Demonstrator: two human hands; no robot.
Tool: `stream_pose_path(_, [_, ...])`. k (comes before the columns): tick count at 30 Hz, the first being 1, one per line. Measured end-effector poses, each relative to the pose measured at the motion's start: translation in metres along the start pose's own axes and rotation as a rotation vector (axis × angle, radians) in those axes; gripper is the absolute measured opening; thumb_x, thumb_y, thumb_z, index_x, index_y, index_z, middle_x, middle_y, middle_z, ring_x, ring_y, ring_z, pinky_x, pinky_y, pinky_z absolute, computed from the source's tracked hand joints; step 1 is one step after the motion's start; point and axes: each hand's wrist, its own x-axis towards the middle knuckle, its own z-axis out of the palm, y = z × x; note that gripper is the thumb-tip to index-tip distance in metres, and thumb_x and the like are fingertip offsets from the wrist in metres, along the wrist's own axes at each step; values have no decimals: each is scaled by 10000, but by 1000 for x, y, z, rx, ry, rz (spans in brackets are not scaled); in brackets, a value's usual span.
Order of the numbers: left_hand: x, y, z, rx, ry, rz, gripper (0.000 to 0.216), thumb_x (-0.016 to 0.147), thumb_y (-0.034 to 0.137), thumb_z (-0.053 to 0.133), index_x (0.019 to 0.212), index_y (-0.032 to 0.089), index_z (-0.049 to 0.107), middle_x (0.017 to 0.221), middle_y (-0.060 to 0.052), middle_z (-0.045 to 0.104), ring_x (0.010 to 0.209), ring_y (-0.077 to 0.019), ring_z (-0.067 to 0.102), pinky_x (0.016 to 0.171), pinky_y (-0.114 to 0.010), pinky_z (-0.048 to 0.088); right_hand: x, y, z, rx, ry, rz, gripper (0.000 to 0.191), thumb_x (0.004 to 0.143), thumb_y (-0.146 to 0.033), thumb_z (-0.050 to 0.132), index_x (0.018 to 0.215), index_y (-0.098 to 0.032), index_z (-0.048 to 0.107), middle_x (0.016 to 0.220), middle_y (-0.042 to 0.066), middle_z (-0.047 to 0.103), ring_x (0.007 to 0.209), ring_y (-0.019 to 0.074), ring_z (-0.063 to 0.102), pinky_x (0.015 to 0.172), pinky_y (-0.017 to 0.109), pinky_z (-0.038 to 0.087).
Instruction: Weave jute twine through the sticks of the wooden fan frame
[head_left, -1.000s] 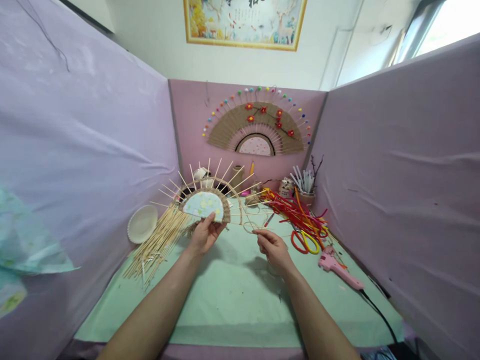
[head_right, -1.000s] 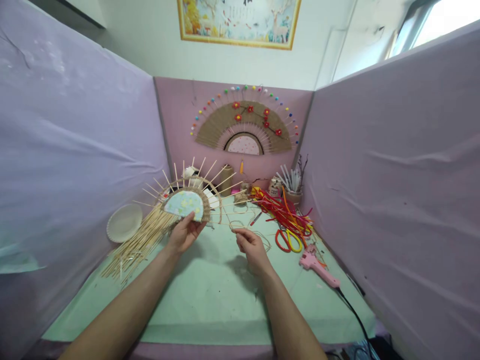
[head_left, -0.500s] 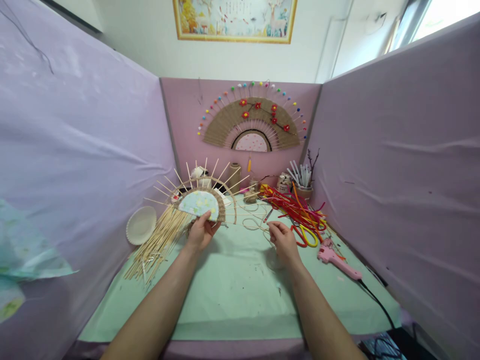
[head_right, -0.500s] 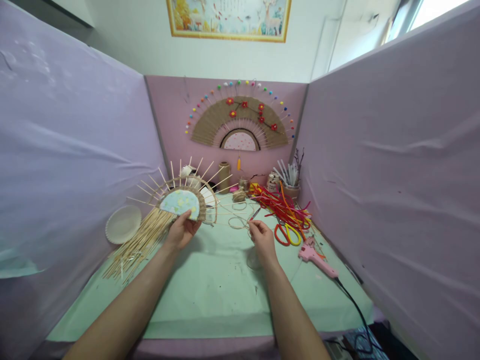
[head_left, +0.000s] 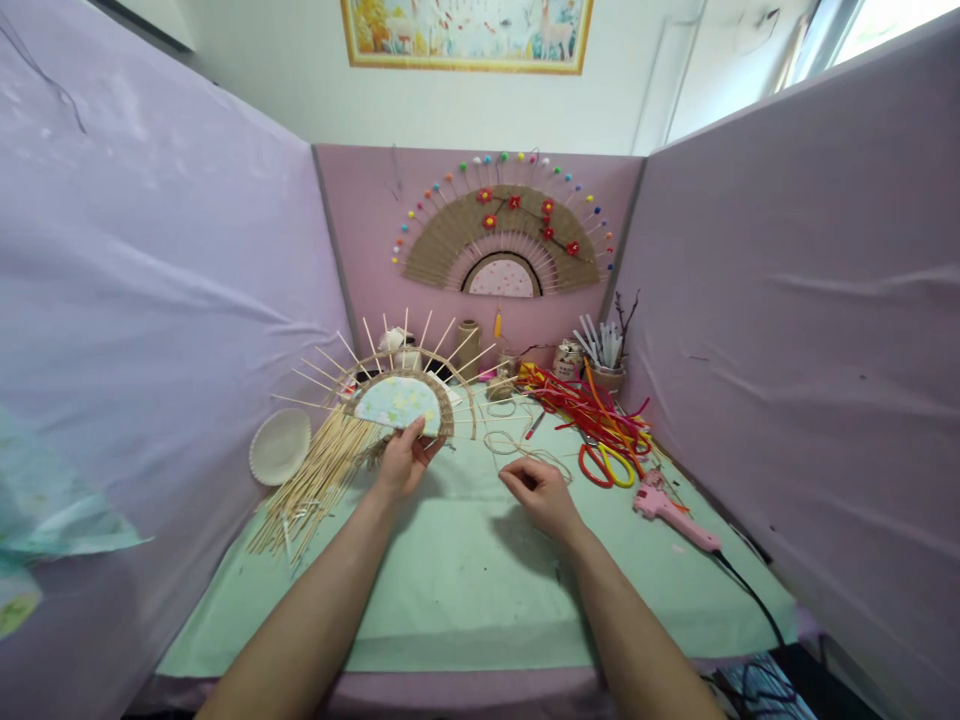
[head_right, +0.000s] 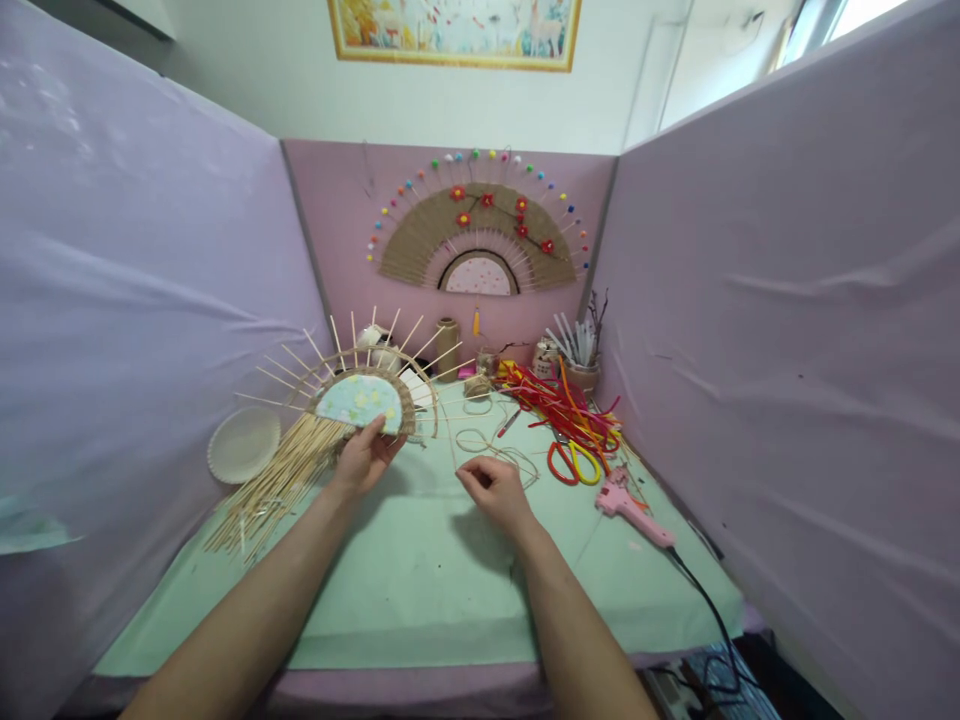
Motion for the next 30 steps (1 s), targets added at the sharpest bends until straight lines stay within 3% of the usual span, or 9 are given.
stream_pose_path(4, [-3,-4,4,10,-24,-21,302,788,138,694,1073,209,621,877,7,730,712,-118,685,726,-288,595,-2,-2,11,-87,-157,-82,154,837,-286,606,764,-196,706,653,22,651,594,135,540,594,254,407])
stream_pose_path(11, [-7,-16,27,-35,-28,-107,228,830,118,639,1045,191,629,830,13,728,661,-104,674,674,-254,589,-2,-5,11,-29,-160,-100,159,851,-307,601,825,-205,720,707,30,686,617,140,570,608,250,430])
stream_pose_path(21, [-15,-19,73,-197,59,-334,94,859,92,538,855,152,610,718,-32,706,645,-137,677,715,-288,594,3,0,3,19,49,31,181,826,-343,606,773,-199,701,692,18,651,596,142,522,579,254,397])
stream_pose_path(25, [-19,-29,67,-204,23,-464,104,855,88,518,876,146,602,729,-52,698,671,-159,678,783,-377,595,5,1,4,21,112,63,222,828,-375,599,764,-190,704,697,19,654,617,147,525,606,259,404])
stream_pose_path(30, [-22,-35,46,-171,-7,-539,103,856,82,506,867,137,592,735,-68,694,690,-171,678,830,-436,573,7,4,-1,73,324,149,280,806,-439,612,767,-175,694,668,20,641,614,152,523,606,269,410])
